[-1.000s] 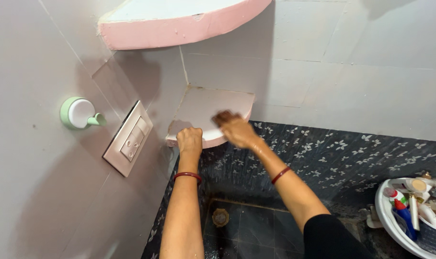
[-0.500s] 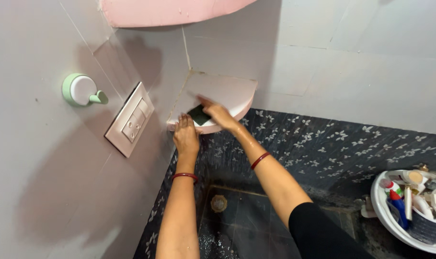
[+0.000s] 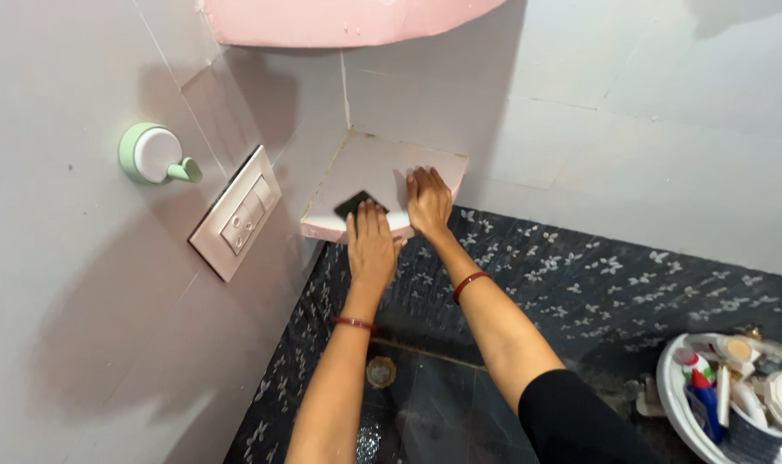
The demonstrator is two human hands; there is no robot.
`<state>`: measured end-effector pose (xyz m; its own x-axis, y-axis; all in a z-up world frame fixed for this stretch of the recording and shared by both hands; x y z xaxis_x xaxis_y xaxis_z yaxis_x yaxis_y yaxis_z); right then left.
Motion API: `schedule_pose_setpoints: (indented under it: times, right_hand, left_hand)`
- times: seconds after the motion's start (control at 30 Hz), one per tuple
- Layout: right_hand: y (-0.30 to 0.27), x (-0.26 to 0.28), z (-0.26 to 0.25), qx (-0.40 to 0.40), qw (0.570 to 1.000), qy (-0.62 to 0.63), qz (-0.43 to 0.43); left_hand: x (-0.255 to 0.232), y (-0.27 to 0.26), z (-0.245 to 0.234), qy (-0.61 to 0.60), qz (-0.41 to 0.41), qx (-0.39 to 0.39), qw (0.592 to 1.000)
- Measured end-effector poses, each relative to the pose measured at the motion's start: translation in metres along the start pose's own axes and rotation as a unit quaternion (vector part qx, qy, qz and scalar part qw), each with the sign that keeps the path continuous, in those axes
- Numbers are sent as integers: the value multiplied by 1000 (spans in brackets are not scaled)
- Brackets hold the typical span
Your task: The person cleans a two-tiered pink corner shelf in a bathroom. They use a green sponge to scrub the surfaces of both shelves and pour water from a white plastic jug to rinse the area. The person repeatedly scrubs and rinses the shelves throughout the video.
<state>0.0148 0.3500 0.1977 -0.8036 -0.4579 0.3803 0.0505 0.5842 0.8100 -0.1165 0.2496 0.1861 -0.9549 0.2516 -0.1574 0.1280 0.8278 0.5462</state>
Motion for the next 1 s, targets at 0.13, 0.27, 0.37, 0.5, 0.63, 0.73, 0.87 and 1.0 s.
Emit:
schedule_pose_setpoints:
  times: [0.13,0.27,0.37,0.5,0.63,0.73,0.87,1.0]
  right_hand:
    - [2,2,-3,12,1000,12,-2]
    - [2,-1,1,19,1000,-15,9]
    - [3,0,2,10,1000,-13,9]
    - [2,-3,1,6,1000,-8,9]
    - [-1,-6,5,15,1000,-9,16]
    - [0,-8,7,11,1000,-27,9]
    - [-2,-8,7,22,999,-29,33]
    - [-2,-8,6,29,998,-27,47]
  left_hand:
    - [18,-18,-5,7,-57,-52,997]
    - [38,-6,-3,13,-71,-65,995]
    - [50,21,1,-2,-72,-38,997]
    - [37,42,12,-13,2,8,1000]
    - [11,6,11,-63,64,-11,996]
    - [22,-2,13,-26,13,2,1000]
    - [66,10,12,-24,-33,18,999]
    - [72,54,31,-23,-15,53,998]
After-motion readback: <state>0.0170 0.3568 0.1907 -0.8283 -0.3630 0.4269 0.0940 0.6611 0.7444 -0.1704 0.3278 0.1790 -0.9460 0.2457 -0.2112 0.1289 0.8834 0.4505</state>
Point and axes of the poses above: each hand's wrist, its own y-axis towards the middle knuckle, its own z-axis out of the palm, x = y × z, the point moved 6 cm from there along y, towards the middle knuckle, and after that the axes turned 1 degree about z, right-handed, at the moved point
